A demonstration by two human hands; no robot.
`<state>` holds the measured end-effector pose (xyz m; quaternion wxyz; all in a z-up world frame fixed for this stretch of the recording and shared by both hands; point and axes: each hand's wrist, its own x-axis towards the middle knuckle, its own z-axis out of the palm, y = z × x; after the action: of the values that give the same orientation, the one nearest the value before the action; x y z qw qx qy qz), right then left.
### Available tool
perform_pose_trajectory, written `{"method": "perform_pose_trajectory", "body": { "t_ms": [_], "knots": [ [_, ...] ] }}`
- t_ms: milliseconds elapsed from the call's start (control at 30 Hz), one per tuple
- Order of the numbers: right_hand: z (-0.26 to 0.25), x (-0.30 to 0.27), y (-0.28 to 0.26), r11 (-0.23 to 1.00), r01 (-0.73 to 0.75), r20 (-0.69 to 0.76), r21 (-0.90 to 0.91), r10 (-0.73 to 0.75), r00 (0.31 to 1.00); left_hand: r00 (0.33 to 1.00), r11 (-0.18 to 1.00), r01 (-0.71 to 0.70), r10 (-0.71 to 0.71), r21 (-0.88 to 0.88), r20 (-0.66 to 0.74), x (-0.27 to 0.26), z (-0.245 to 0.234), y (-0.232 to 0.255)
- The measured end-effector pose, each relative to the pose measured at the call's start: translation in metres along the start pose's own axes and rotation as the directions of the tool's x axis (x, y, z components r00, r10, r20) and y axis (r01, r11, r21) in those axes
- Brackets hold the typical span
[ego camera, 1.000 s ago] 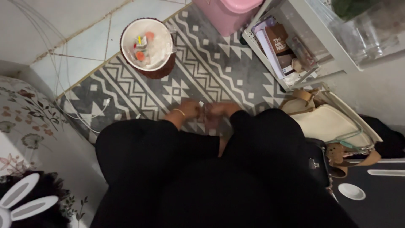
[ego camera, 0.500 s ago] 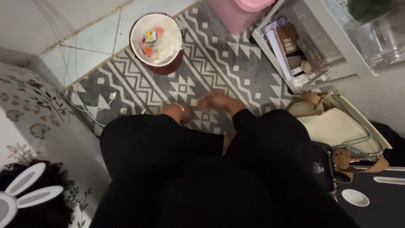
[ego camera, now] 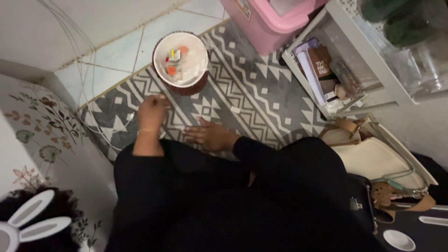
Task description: Organizing various craft items, including flowers and pipe cleaners, into storage bins and reviewing documents.
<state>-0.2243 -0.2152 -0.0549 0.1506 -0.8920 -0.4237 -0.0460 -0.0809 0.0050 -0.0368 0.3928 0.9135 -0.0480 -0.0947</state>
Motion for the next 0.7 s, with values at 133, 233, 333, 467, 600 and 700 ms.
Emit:
{"method": "perform_pose_trajectory", "body": {
  "t_ms": [133, 233, 333, 467, 600, 700],
  "knots": [
    [-0.051, 0.025, -0.002, 0.945, -0.324, 0.075, -0.038, 0.326, 0.942, 0.924, 0.588, 0.356, -0.339, -0.726, 0.179, 0.026, -0.008, -0.002],
    [-0.021, 0.002, 0.021, 0.780, -0.611, -0.101, -0.134, 0.602, 0.792, 0.898, 0.658, 0.431, -0.382, -0.617, 0.220, 0.030, 0.000, 0.016],
    [-0.019, -0.026, 0.038, 0.705, -0.706, -0.072, -0.067, 0.702, 0.708, 0.881, 0.714, 0.464, -0.437, -0.524, 0.184, 0.026, 0.003, 0.048],
    [-0.035, -0.074, 0.033, 0.718, -0.683, -0.088, -0.137, 0.678, 0.730, 0.890, 0.654, 0.442, -0.402, -0.614, 0.214, 0.024, 0.009, 0.071],
    [-0.047, -0.064, 0.021, 0.442, -0.896, -0.104, 0.036, 0.893, 0.437, 0.957, 0.512, 0.286, -0.195, -0.810, 0.215, 0.044, 0.026, 0.052],
    [-0.039, -0.035, 0.017, 0.526, -0.850, 0.022, 0.023, 0.850, 0.526, 0.968, 0.473, 0.244, -0.165, -0.847, 0.187, 0.045, 0.030, 0.037]
  ]
}}
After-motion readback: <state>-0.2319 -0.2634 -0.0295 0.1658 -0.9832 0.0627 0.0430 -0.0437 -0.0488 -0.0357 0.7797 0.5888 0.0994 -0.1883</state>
